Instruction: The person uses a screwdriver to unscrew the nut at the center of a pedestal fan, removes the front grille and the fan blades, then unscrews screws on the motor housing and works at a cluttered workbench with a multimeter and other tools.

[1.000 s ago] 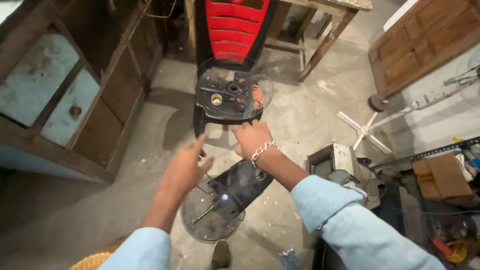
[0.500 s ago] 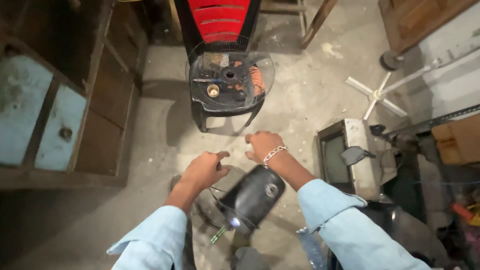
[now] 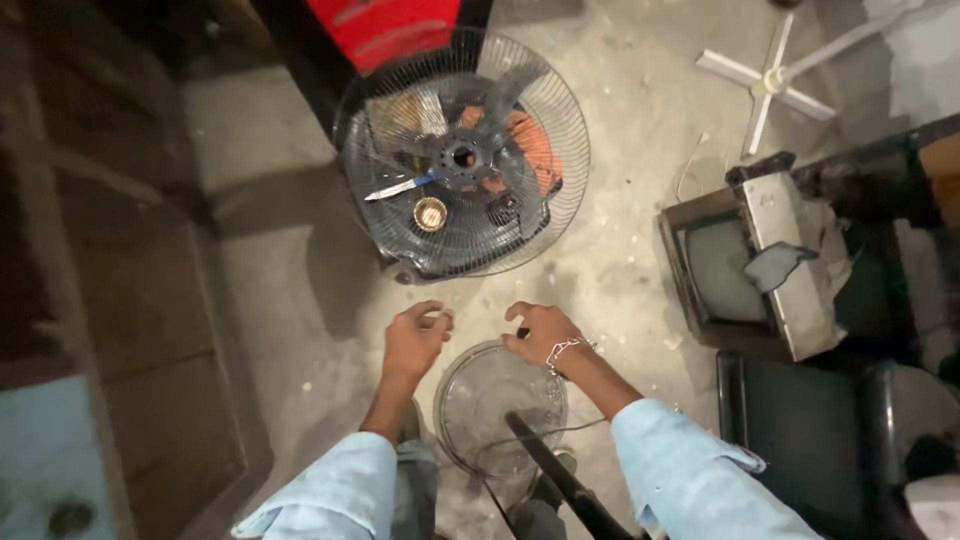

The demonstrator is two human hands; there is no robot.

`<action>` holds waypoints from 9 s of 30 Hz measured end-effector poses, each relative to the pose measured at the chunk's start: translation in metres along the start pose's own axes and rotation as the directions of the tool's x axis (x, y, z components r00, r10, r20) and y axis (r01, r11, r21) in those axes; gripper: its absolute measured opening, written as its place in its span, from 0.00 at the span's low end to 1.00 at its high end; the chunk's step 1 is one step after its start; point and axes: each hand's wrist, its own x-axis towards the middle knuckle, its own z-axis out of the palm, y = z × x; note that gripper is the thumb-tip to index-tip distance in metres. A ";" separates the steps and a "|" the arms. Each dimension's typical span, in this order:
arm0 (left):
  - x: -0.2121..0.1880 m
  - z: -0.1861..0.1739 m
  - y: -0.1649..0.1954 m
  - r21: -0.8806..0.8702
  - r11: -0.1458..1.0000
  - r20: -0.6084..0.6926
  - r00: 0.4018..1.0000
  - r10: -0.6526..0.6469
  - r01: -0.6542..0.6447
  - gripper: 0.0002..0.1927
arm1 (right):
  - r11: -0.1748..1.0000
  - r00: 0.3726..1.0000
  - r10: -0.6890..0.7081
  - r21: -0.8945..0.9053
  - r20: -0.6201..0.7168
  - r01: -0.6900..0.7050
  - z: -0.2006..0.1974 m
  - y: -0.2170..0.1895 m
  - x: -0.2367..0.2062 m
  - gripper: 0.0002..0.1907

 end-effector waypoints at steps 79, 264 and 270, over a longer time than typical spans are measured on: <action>0.074 -0.090 0.089 -0.909 0.355 -0.083 0.929 0.362 -0.219 0.32 | 0.978 0.794 -0.202 -0.157 -0.574 0.136 0.041 -0.091 0.295 0.27; 0.062 -0.125 0.041 -0.926 0.218 -0.154 0.838 0.524 -0.307 0.36 | 0.764 0.728 -0.537 -0.612 -0.427 0.205 -0.153 -0.038 0.310 0.24; 0.065 -0.116 0.042 -0.919 0.279 -0.131 0.881 0.454 -0.280 0.37 | 0.765 0.776 -0.490 -0.623 -0.398 0.163 -0.138 -0.002 0.310 0.24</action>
